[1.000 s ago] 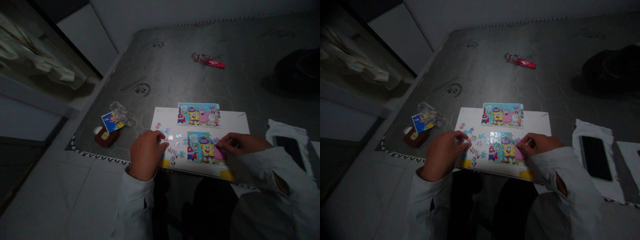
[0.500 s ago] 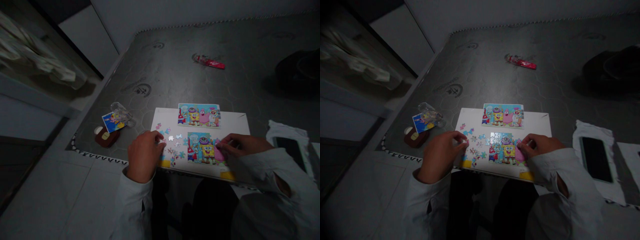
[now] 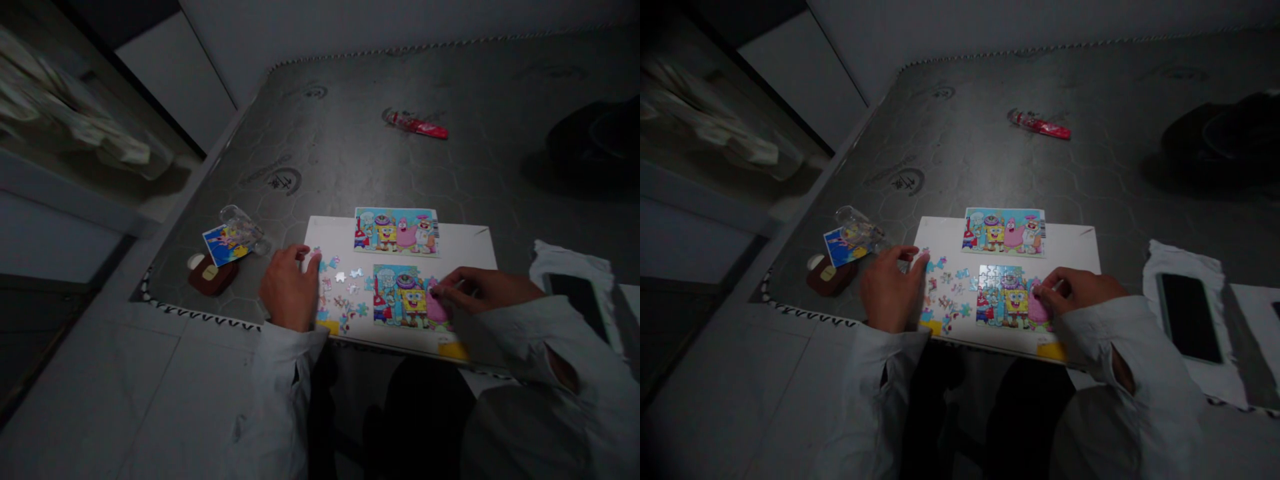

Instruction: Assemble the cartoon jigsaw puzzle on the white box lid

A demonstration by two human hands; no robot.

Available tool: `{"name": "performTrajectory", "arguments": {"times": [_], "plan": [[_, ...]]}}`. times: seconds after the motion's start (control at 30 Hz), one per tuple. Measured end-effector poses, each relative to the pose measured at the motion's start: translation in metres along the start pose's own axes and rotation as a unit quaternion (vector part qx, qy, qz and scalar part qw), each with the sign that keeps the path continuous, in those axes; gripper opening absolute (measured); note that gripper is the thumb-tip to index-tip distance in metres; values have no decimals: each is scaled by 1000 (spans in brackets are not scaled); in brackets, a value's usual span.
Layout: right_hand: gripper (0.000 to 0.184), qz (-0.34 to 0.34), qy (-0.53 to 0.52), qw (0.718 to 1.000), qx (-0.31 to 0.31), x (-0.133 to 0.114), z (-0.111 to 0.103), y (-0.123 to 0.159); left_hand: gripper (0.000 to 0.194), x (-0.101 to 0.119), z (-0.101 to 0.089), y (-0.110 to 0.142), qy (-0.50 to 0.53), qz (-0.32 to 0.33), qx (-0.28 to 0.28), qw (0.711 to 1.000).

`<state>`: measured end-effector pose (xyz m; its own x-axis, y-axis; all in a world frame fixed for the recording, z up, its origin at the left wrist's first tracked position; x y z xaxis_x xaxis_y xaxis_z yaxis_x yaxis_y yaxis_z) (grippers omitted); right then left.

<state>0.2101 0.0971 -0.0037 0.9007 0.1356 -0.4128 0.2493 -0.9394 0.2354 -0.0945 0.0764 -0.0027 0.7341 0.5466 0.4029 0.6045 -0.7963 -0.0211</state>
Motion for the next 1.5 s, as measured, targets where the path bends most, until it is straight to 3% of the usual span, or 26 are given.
{"name": "performTrajectory", "arguments": {"times": [0.17, 0.33, 0.47, 0.6, 0.73, 0.9, 1.07, 1.2, 1.37, 1.5], "plan": [[26, -10, 12, 1000, 17, 6, 0, 0, 24, -1, 3, 0, -8, 24, -7, 1000], [25, -21, 8, 999, 31, 10, -4, 1, 19, -1, 1, -2, 8, 3, -22, 1000], [23, -23, -13, 999, 36, 1, -10, 0, 18, 7, -2, 2, 89, 14, -33, 995], [20, -62, -56, 994, 66, -19, -17, 0, 15, 29, 4, 20, 227, 93, -141, 959], [22, -112, -103, 986, 63, -34, -21, 2, 18, 53, 13, 43, 257, 201, -233, 916], [22, -134, -134, 981, 45, -35, -18, -1, 17, 61, 17, 52, 255, 219, -305, 891], [21, -132, -125, 982, 47, -30, -9, -8, 20, 59, 15, 52, 243, 209, -310, 895], [21, -118, -133, 984, 15, -32, -6, -7, 21, 62, 15, 55, 263, 183, -306, 896], [22, -128, -129, 983, -34, -40, -11, -3, 20, 65, 14, 57, 301, 164, -296, 892], [20, -138, -154, 978, -26, -44, -19, 2, 17, 63, 13, 56, 280, 176, -272, 904]]}}
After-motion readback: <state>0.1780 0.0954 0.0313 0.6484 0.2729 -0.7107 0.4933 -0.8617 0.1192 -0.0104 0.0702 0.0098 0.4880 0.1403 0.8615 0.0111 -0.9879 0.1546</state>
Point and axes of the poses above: each hand's wrist, its own y-axis away from the middle knuckle, its own z-axis out of the palm, x = y × z, the point moved 2 cm from there along -y, towards the middle knuckle, and after that the axes turned 11 degrees about -z, right-handed, at the moved point
